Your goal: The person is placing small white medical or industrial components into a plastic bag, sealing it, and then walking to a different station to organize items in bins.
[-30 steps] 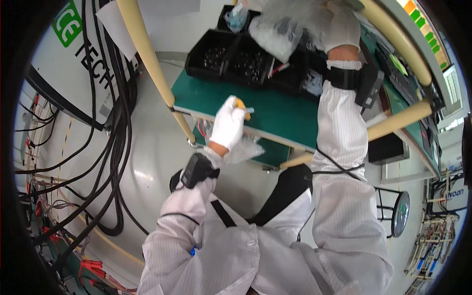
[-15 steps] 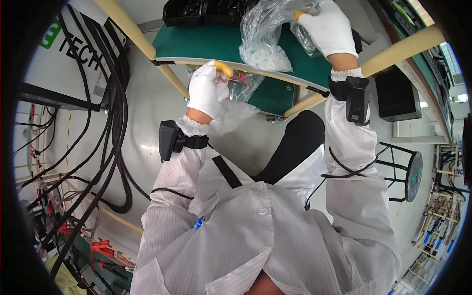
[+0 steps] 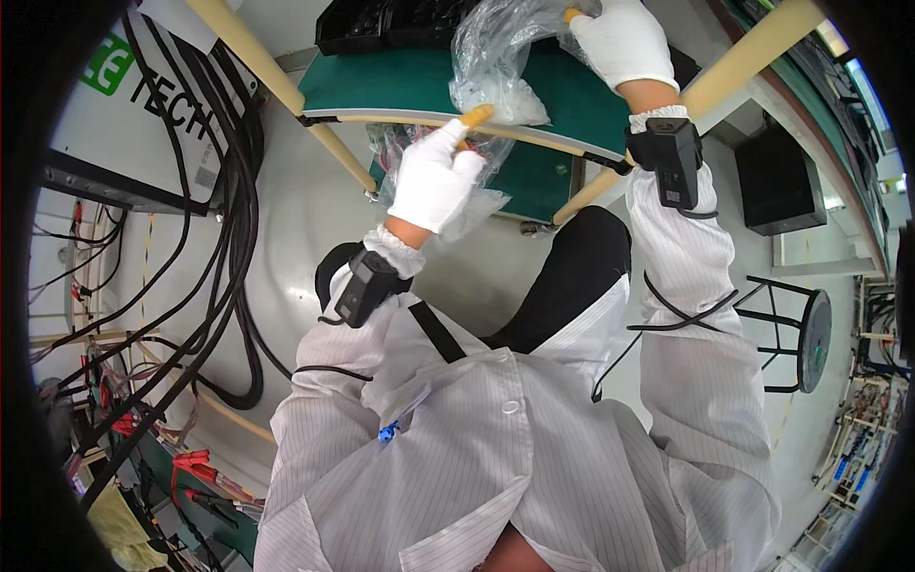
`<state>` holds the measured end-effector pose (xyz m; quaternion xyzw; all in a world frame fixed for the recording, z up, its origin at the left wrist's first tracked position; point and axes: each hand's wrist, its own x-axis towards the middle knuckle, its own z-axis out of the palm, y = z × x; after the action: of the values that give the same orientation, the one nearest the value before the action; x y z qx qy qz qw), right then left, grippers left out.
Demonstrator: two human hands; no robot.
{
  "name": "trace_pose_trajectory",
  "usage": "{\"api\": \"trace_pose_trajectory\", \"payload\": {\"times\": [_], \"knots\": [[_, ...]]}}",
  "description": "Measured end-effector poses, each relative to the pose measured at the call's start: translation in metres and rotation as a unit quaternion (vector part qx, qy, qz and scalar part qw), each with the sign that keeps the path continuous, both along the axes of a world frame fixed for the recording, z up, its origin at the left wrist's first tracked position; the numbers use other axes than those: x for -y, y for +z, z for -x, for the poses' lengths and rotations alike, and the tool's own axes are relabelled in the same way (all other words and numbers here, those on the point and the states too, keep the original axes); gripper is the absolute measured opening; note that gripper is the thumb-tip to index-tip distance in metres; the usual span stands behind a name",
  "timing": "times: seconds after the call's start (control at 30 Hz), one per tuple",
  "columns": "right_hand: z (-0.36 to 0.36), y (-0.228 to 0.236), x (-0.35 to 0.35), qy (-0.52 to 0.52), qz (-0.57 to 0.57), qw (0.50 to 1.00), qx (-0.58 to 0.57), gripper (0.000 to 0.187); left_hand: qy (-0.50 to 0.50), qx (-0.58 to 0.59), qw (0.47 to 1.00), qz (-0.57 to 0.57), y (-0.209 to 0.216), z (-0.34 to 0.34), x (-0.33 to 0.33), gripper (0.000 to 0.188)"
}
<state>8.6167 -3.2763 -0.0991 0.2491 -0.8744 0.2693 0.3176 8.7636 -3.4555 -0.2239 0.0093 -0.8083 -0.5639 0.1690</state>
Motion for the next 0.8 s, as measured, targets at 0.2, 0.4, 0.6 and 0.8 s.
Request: {"api": "trace_pose_trajectory", "payload": {"times": [0.2,0.4,0.6,0.8], "knots": [[-0.007,0.003,0.001,-0.066,0.002,0.998,0.01,0.045,0.015,0.023,0.955,0.295,0.007,0.0,-0.013,0.046],[0.029,-0.015,-0.012,-0.081,-0.077,0.994,0.007,0.046,0.004,0.033,0.943,0.33,0.006,-0.001,-0.014,0.051],[0.0,0.004,-0.004,0.058,-0.019,0.991,0.117,0.052,0.009,0.01,0.949,0.314,0.003,-0.001,-0.007,0.049],[-0.029,-0.007,0.023,0.266,-0.066,0.938,0.211,0.101,0.0,-0.012,0.972,0.235,-0.009,-0.003,0.0,0.036]]}}
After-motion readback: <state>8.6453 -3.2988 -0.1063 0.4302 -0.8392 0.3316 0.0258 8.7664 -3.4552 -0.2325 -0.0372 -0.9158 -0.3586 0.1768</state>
